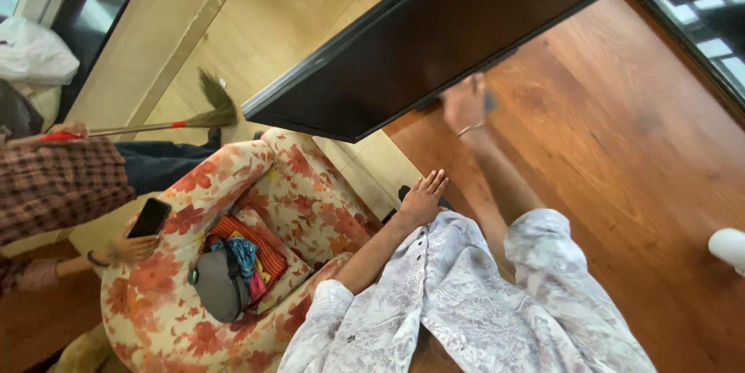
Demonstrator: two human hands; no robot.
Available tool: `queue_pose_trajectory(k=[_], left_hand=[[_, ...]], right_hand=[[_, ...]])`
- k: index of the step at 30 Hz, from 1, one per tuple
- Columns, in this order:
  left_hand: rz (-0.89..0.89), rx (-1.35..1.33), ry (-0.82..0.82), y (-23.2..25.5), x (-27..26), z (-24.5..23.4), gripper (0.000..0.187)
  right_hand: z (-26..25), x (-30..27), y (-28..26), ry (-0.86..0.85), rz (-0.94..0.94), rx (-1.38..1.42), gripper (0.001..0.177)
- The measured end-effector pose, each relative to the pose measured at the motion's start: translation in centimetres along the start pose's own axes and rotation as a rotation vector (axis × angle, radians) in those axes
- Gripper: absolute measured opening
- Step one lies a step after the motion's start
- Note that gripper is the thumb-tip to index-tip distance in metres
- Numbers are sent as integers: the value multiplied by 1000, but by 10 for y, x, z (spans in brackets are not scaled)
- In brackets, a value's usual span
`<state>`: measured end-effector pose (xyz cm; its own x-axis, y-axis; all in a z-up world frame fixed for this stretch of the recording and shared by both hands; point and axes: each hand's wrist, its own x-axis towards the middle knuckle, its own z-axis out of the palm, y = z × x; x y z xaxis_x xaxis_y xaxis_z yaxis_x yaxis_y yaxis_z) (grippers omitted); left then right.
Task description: Cleaning a wooden desk by wiping the surface with a cloth and organizing desktop items.
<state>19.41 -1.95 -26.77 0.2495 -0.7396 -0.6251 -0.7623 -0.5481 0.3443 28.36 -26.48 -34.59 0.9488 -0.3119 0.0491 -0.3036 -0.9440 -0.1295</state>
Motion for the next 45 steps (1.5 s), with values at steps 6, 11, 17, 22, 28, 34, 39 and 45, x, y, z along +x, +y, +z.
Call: queue_pose_trajectory(k=[6,11,17,22,28,34,39,45], left_hand=[[-21,-57,-101,9,0,-23,90],[-6,-81,-79,5,3,-19,91],[35,-54,-59,1,-2,-19,91],[32,-98,-101,1,0,-19,91],[40,-89,-85,2,5,-21,94],[68,-45,-123,-3,1,-19,97],[55,-40,-165,-4,12,-25,99],[97,-22,-172,-9,9,-20,105]], right_hand=[[4,-10,-17,83,-288,313,43],[-48,17,99,251,132,182,51],[-93,11,225,-54,945,296,61],[-45,20,244,-49,816,201,62],[-39,61,238,-107,387,356,59],[-42,39,255,31,360,380,62],[-62,-48,285,135,623,238,60],[-67,-202,250,200,1262,40,66]])
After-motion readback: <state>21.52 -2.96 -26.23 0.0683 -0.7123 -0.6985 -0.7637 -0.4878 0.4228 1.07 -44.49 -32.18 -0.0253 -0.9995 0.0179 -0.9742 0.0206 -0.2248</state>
